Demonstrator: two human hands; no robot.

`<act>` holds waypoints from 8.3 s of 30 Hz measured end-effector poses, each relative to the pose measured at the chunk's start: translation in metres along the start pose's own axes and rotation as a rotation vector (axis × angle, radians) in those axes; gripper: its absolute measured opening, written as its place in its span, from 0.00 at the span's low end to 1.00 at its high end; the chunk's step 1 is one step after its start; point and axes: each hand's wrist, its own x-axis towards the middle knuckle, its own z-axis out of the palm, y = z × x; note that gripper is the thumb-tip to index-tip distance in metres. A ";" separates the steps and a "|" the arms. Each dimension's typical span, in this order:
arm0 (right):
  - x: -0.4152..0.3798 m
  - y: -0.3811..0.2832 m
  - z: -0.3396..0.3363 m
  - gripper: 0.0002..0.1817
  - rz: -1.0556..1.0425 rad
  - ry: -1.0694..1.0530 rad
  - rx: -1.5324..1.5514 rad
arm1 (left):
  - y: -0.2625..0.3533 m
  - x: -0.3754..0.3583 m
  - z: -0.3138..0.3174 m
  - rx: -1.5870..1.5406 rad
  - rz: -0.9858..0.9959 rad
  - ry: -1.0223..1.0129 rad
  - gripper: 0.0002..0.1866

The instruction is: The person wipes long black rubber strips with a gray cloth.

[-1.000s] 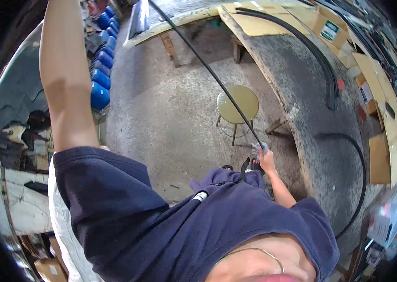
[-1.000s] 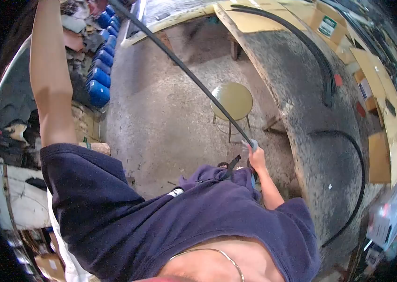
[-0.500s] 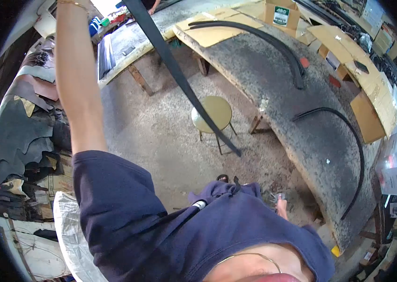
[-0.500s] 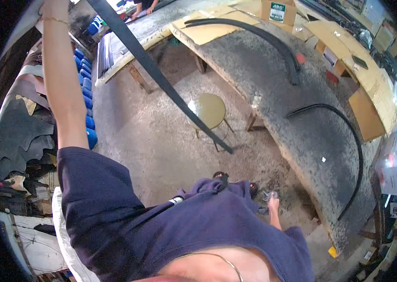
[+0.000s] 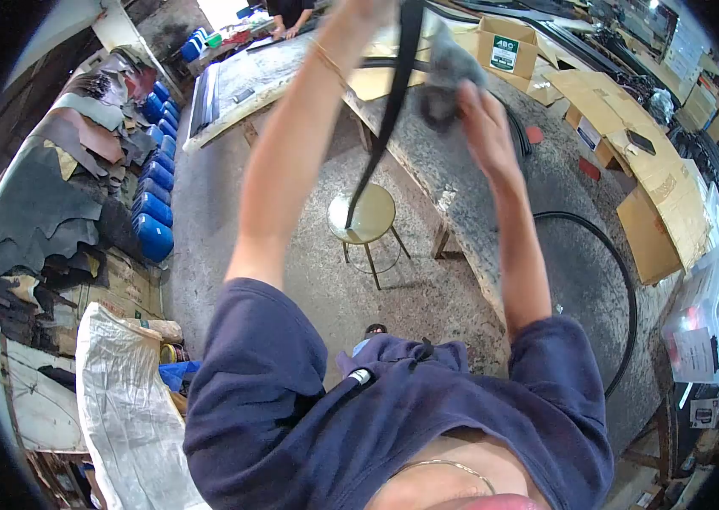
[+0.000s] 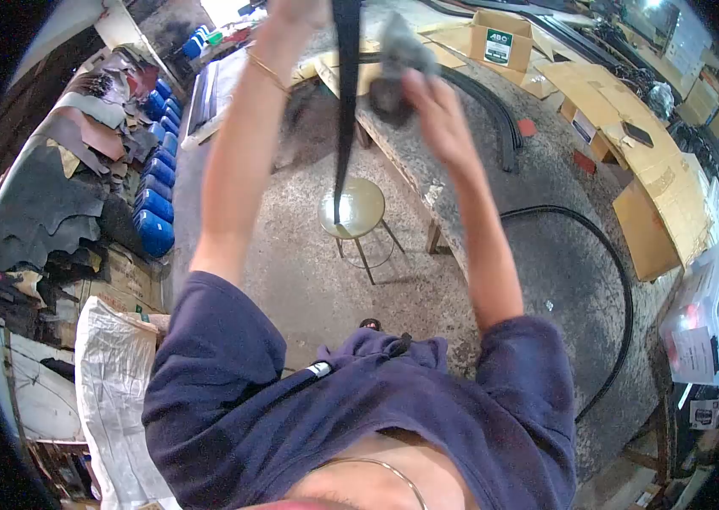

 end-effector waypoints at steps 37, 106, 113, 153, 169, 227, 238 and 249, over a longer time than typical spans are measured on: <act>-0.628 0.061 -0.154 0.11 1.178 0.761 -1.102 | -0.208 0.061 0.080 0.373 -0.104 -0.282 0.16; -0.669 0.059 -0.376 0.22 1.287 1.807 -0.878 | -0.517 -0.382 0.202 0.662 -1.437 -0.206 0.17; -0.684 0.065 -0.385 0.26 1.393 1.851 -0.708 | -0.498 -0.408 0.201 0.838 -1.284 -0.156 0.20; -0.539 0.145 -0.174 0.16 0.760 2.468 -0.057 | -0.501 -0.349 0.197 0.760 -0.225 -1.072 0.31; -0.416 0.158 -0.023 0.20 0.931 2.250 0.123 | -0.727 -0.240 0.185 0.161 -1.402 -0.536 0.33; -0.058 0.398 0.100 0.15 1.120 0.156 0.639 | -0.224 -0.453 -0.071 0.654 -1.133 -0.329 0.24; 0.023 0.423 0.115 0.14 1.214 0.284 0.922 | -0.246 -0.371 -0.116 0.845 -1.371 -0.271 0.28; 0.050 0.358 0.124 0.27 1.022 0.099 1.054 | -0.333 -0.342 -0.114 0.722 -1.314 0.438 0.20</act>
